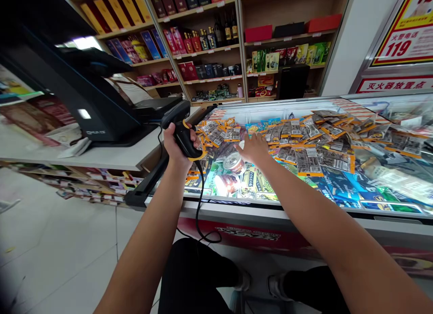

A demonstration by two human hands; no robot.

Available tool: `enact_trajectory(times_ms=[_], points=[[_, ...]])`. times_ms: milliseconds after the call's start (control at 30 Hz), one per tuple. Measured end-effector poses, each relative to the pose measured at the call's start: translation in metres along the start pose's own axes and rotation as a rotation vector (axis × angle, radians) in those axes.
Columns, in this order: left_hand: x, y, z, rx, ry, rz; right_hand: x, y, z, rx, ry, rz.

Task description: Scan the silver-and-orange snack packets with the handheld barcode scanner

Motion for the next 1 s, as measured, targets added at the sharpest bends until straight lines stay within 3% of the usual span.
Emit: enact_trajectory(times_ms=[233,567,833,1000], points=[[-0.002,0.001,0.005,0.002,-0.01,-0.048,0.053,-0.013,-0.007,0.043,0.095,0.09],[-0.005,-0.001,0.0,-0.03,-0.015,-0.062,0.103,-0.023,-0.016,0.066,0.005,0.139],[-0.006,0.0,0.0,-0.016,-0.034,-0.088,0.095,-0.009,-0.023,0.077,-0.014,0.193],[-0.008,-0.002,-0.003,-0.037,-0.012,-0.067,0.051,-0.01,-0.034,0.094,-0.148,0.066]])
Point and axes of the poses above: each hand's wrist, its own y-axis away from the middle knuckle, its own z-axis out of the palm, x = y × z, the point moved 6 cm from there along -y, towards the middle knuckle, and after that the axes turned 14 degrees about -x, right-handed, at the moved point
